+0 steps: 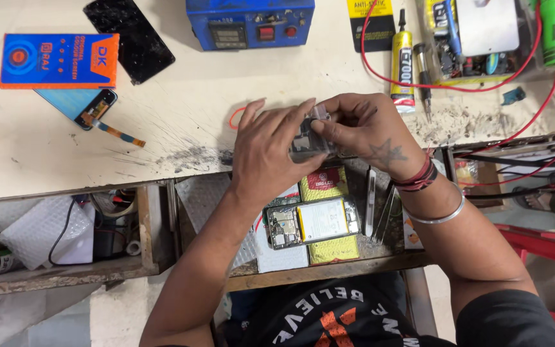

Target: The person repairs a disassembled smartphone at a workbench. They hold the phone body with battery exposed, open a small plastic bag of parts, fit a small component near the camera area, press it into place, and repeatedly press and align the phone's internal parts while working over the open device.

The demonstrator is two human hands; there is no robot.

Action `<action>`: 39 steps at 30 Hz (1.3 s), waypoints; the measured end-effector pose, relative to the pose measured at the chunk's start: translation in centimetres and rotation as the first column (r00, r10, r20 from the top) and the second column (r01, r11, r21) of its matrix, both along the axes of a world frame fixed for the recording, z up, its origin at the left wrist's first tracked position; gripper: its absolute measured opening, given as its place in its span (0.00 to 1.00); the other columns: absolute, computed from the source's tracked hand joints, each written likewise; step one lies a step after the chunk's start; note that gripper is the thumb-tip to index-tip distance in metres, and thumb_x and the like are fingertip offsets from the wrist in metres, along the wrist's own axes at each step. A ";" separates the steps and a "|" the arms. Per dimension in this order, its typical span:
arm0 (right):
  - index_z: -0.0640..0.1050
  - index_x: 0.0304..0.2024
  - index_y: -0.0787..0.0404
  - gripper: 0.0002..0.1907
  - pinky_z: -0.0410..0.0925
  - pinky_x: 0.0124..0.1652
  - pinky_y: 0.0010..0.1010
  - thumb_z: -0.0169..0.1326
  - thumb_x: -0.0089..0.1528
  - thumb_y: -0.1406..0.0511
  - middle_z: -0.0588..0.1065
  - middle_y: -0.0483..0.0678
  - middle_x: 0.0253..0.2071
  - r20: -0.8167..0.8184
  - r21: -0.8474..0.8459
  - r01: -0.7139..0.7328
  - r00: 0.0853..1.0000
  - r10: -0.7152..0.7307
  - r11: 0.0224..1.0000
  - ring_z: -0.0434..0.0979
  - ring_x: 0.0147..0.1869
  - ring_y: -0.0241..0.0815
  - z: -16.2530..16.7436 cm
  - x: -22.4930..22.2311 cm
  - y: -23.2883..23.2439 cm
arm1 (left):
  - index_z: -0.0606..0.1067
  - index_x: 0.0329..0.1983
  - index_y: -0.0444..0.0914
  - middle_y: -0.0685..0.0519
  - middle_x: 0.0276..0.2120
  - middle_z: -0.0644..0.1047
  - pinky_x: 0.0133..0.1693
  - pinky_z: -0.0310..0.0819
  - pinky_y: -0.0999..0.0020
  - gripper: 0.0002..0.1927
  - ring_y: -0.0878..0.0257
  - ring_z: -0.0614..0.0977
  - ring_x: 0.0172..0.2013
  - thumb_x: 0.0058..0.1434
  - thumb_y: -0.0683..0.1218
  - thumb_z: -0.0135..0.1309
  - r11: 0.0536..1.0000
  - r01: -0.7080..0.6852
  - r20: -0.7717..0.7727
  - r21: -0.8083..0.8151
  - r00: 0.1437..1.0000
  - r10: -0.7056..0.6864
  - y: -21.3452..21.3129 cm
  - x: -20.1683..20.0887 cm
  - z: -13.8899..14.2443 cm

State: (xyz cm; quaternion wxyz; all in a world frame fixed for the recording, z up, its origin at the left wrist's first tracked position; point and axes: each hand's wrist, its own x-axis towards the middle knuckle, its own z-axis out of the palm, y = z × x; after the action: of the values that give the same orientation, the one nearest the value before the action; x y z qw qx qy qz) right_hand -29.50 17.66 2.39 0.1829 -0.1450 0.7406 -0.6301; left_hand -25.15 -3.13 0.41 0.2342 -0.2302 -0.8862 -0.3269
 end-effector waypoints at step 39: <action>0.77 0.42 0.65 0.05 0.75 0.36 0.23 0.55 0.70 0.68 0.77 0.43 0.33 0.006 -0.103 0.173 0.985 -0.173 0.980 0.81 0.34 0.33 0.1 1.6 4.0 | 0.76 0.62 0.41 0.56 0.28 0.77 0.49 0.71 0.59 0.37 0.60 0.80 0.37 0.46 0.46 0.74 0.990 -0.138 0.095 0.026 0.986 0.135 0.9 1.3 -0.9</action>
State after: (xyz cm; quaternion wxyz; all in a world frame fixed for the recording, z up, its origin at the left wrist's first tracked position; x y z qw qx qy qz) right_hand -27.90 21.68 2.46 0.1187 -0.0900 0.7172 -0.6807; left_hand -23.88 -2.22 -0.46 0.2183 -0.1496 -0.9044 -0.3347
